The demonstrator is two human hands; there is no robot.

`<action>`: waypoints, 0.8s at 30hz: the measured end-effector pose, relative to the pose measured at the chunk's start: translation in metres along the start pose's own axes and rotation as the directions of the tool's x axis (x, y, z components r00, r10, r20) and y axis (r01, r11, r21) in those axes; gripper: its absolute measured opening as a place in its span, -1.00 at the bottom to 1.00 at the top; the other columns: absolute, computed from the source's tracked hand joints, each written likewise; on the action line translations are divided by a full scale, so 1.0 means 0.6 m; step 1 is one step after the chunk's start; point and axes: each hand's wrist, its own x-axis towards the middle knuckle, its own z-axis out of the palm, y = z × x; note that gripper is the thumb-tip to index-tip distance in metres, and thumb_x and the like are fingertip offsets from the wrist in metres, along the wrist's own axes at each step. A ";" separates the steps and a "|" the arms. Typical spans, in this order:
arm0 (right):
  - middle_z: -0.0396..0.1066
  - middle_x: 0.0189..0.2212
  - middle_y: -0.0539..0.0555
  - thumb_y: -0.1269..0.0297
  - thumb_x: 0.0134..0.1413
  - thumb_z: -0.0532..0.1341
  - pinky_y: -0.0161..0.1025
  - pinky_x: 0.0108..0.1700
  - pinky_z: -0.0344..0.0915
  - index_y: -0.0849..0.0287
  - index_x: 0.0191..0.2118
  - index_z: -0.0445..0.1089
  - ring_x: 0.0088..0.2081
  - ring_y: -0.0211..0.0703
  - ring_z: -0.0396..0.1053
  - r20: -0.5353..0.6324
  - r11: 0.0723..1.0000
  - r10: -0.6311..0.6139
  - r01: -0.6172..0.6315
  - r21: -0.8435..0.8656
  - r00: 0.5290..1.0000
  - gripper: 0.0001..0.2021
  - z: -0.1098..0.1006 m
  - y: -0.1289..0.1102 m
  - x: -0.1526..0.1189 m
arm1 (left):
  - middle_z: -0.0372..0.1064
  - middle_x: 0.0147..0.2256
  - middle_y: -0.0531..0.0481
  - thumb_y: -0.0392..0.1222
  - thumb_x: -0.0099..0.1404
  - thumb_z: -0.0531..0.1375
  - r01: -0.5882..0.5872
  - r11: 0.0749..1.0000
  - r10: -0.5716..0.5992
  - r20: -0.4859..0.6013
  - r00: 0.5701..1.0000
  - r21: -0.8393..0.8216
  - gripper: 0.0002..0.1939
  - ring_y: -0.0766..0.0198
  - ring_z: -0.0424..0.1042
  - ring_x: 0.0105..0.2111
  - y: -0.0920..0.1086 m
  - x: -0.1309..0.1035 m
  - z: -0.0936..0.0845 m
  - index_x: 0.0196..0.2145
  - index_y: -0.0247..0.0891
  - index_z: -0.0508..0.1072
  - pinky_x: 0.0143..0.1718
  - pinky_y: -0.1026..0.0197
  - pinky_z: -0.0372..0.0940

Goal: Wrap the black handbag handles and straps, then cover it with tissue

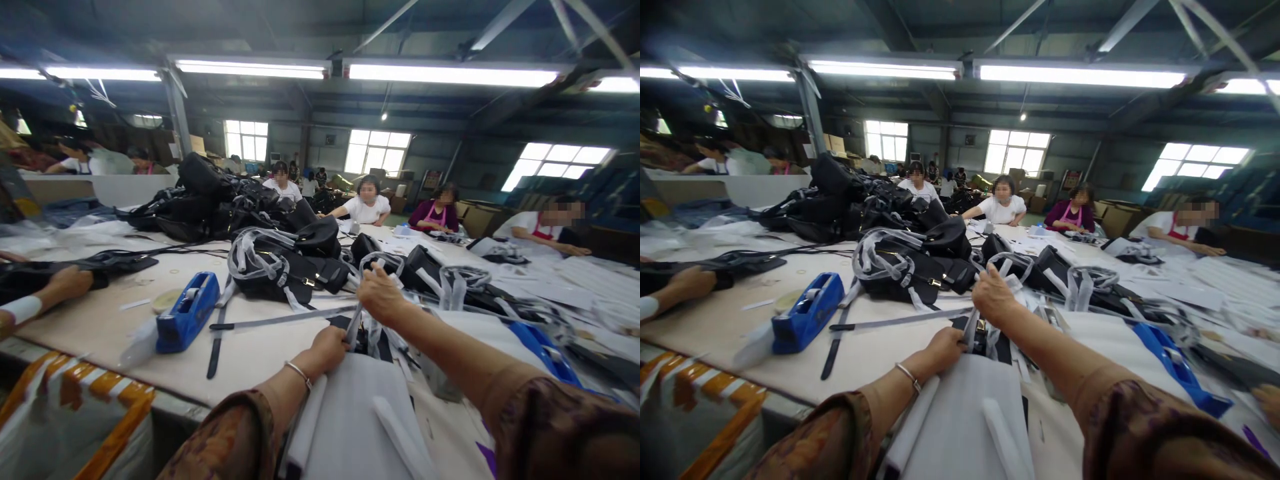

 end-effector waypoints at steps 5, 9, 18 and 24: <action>0.51 -0.36 0.35 0.53 0.10 0.11 0.12 -0.01 0.23 0.35 -0.28 0.53 -0.23 0.08 0.44 -0.050 0.950 0.309 -0.306 0.061 0.950 -0.78 -0.154 0.085 -0.030 | 0.49 -0.29 -0.02 0.00 0.35 0.18 0.064 0.998 -0.064 -0.001 0.998 -0.004 -0.71 0.20 0.47 -0.22 -0.005 0.006 0.001 -0.29 -0.31 0.48 -0.10 0.04 0.34; 0.43 -0.58 0.03 0.31 0.00 0.31 -0.30 -0.50 0.28 0.17 -0.07 0.53 -0.61 -0.25 0.34 0.228 0.863 0.200 -0.281 0.419 0.953 -0.69 -0.234 0.124 -0.090 | 0.47 -0.26 -0.02 -0.01 0.35 0.19 0.080 0.996 -0.080 0.006 0.997 -0.033 -0.72 0.21 0.47 -0.22 -0.008 0.007 0.001 -0.27 -0.32 0.48 -0.11 0.03 0.37; 0.56 -0.28 0.14 0.39 -0.12 0.36 -0.45 -0.75 0.15 0.11 0.11 0.38 -0.70 -0.39 0.25 0.088 -0.372 0.255 0.013 0.928 0.963 -0.42 -0.220 0.047 -0.145 | 0.47 -0.27 0.00 -0.03 0.35 0.20 0.048 0.990 -0.046 0.024 0.999 -0.130 -0.72 0.21 0.47 -0.25 -0.015 0.013 0.002 -0.27 -0.34 0.48 -0.15 0.06 0.39; 0.55 -0.19 0.15 0.52 0.05 0.20 -0.57 -0.76 0.10 0.15 -0.04 0.40 -0.60 -0.40 0.35 0.100 -0.499 0.564 0.241 0.832 0.820 -0.67 -0.228 0.004 -0.096 | 0.48 -0.30 0.01 0.00 0.34 0.20 0.046 0.984 -0.045 0.009 0.999 -0.173 -0.70 0.22 0.48 -0.26 -0.013 0.009 0.007 -0.29 -0.34 0.48 -0.15 0.06 0.38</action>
